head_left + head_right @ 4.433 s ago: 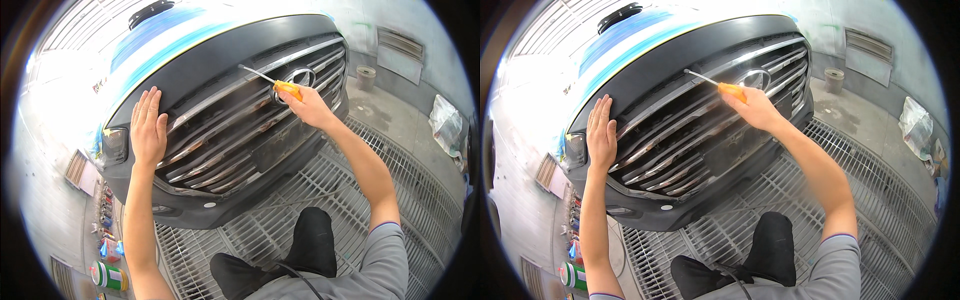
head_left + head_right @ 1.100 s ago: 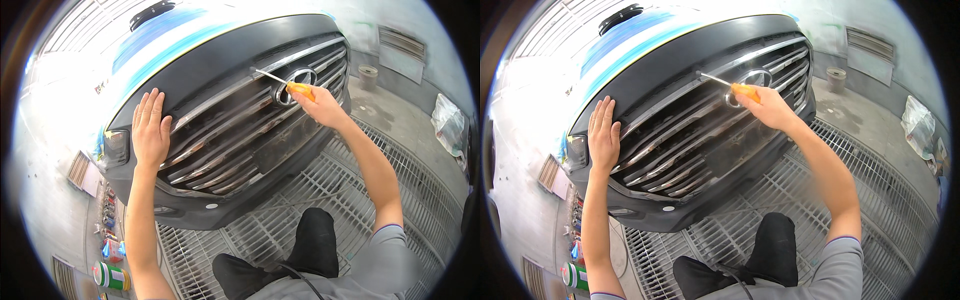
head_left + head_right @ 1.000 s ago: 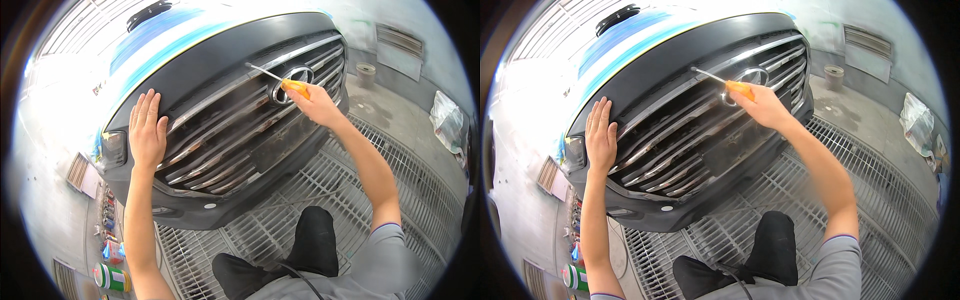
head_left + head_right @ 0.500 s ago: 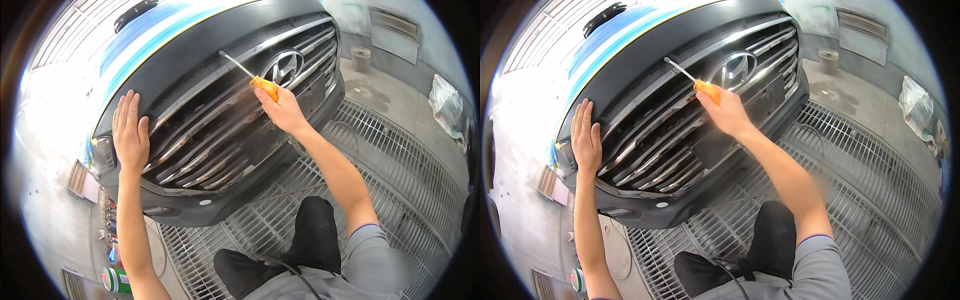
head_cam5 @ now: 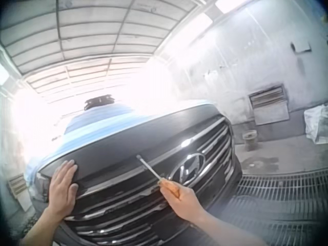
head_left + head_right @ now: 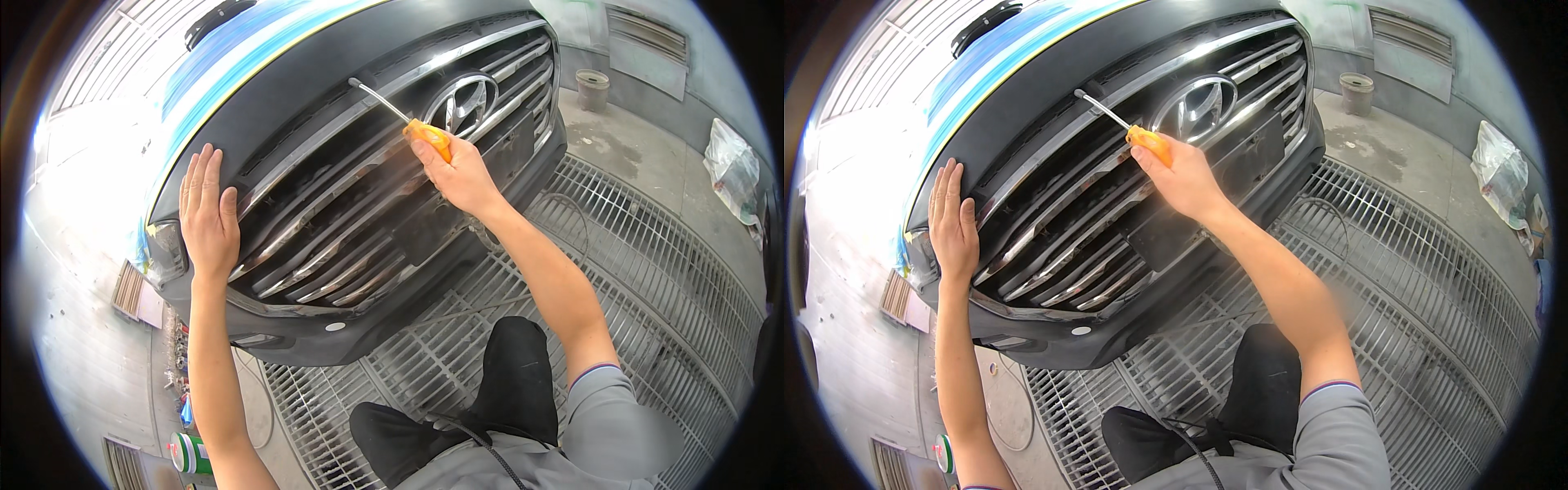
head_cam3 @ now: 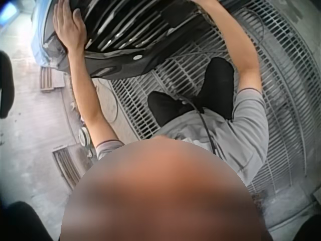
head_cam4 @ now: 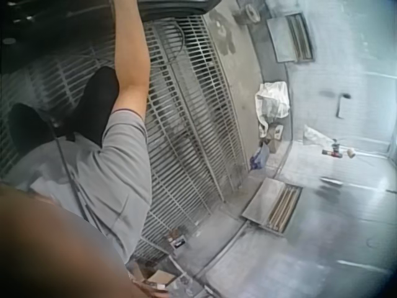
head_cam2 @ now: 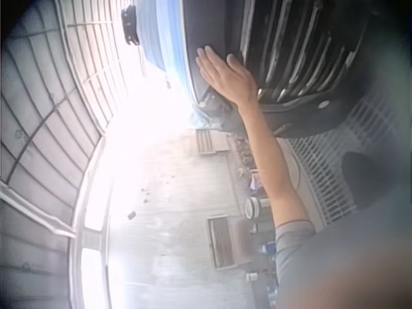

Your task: The person removes blue masking tape and yellow tape from the front bumper and grille of a car using a yellow-handled screwdriver. The person works along the bumper edge, around the grille, and near the fog light area, peeling off the tape in sections.

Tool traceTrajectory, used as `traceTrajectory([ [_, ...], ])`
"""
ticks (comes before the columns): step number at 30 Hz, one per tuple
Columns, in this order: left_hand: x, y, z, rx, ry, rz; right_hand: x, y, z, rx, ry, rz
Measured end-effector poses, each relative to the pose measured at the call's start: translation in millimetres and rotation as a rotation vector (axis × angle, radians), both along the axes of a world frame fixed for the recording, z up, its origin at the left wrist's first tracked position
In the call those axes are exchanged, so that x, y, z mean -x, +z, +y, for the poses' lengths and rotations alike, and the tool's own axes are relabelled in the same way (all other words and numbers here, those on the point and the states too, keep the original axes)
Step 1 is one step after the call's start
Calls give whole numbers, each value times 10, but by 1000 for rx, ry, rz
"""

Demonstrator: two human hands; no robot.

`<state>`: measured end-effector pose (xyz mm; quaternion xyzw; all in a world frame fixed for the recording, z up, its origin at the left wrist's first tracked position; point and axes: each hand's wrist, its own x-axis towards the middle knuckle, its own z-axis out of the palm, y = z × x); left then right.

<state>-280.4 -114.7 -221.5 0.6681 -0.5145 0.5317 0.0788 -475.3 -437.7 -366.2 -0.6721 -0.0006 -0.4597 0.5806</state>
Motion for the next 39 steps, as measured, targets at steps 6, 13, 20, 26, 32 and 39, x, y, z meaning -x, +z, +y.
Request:
traceTrajectory([
  [6, 14, -5, -12, 5, 1, 5, 22, 27, 51, 19, 13, 37],
  [13, 19, 4, -1, 6, -1, 4, 51, 69, 166, 38, 37, 45],
  [20, 26, -3, -10, 10, -3, 9, 45, 88, 267, 21, 54, 96],
  [26, 38, 0, -12, 16, -5, 11, -4, 113, 383, 32, 75, 109],
  [32, 48, -13, -15, 24, 10, 11, -10, 149, 531, 116, 52, 113],
  [39, 48, -11, -16, 30, 3, 7, -93, 159, 685, 127, 136, 100],
])
